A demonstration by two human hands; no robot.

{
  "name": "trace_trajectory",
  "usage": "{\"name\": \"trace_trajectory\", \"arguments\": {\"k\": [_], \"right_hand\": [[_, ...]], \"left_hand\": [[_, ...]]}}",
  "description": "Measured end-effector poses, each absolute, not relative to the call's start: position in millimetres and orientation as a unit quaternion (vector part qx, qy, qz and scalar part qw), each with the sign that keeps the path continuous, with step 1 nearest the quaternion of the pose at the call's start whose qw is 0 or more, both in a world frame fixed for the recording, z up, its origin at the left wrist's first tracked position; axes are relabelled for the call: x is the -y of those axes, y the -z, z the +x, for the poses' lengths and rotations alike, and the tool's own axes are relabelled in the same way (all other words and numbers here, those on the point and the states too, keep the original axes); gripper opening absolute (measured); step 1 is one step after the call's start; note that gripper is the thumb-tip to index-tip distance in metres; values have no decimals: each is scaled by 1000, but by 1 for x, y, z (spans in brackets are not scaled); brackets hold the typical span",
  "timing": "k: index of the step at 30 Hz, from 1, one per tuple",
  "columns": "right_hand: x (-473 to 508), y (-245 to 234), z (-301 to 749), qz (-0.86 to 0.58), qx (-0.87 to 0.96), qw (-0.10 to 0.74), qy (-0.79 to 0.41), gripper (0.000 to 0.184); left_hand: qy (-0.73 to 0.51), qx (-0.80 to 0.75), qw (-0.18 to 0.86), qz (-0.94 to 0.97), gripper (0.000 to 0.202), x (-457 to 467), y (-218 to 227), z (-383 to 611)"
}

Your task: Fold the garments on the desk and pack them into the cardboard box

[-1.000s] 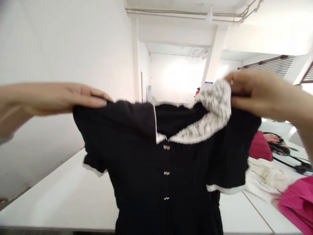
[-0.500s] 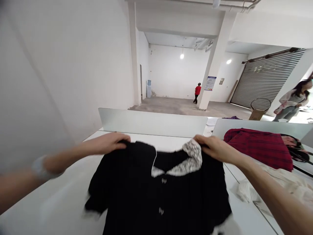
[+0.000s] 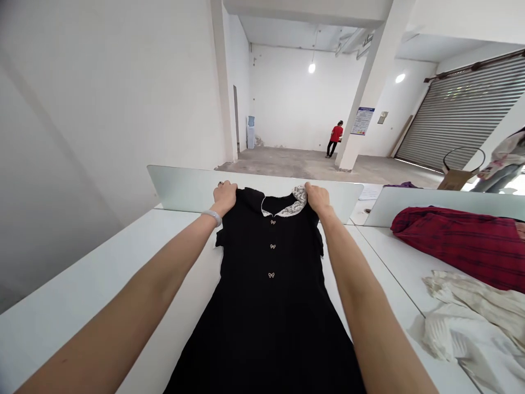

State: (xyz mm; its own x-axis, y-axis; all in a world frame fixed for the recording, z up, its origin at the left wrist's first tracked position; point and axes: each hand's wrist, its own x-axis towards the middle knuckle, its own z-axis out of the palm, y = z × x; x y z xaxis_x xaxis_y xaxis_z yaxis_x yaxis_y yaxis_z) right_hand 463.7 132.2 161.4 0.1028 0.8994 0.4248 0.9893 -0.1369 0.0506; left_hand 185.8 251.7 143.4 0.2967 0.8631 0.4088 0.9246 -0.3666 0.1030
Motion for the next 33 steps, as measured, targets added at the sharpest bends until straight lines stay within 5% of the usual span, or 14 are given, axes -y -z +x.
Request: {"name": "trace_trajectory", "arguments": {"k": [6, 12, 18, 33], "right_hand": [[-126, -87, 460, -727, 667, 113, 119, 45], [2, -27, 433, -623, 765, 161, 32, 48], [91, 22, 397, -641, 763, 78, -19, 65], [-22, 32, 417, -694, 716, 64, 35, 71]], "left_hand": [[171, 531, 46, -829, 50, -241, -77, 177], [141, 407, 5, -903, 47, -130, -34, 127], [52, 353, -93, -929, 75, -32, 8, 93], [42, 390, -43, -919, 80, -154, 18, 131]]}}
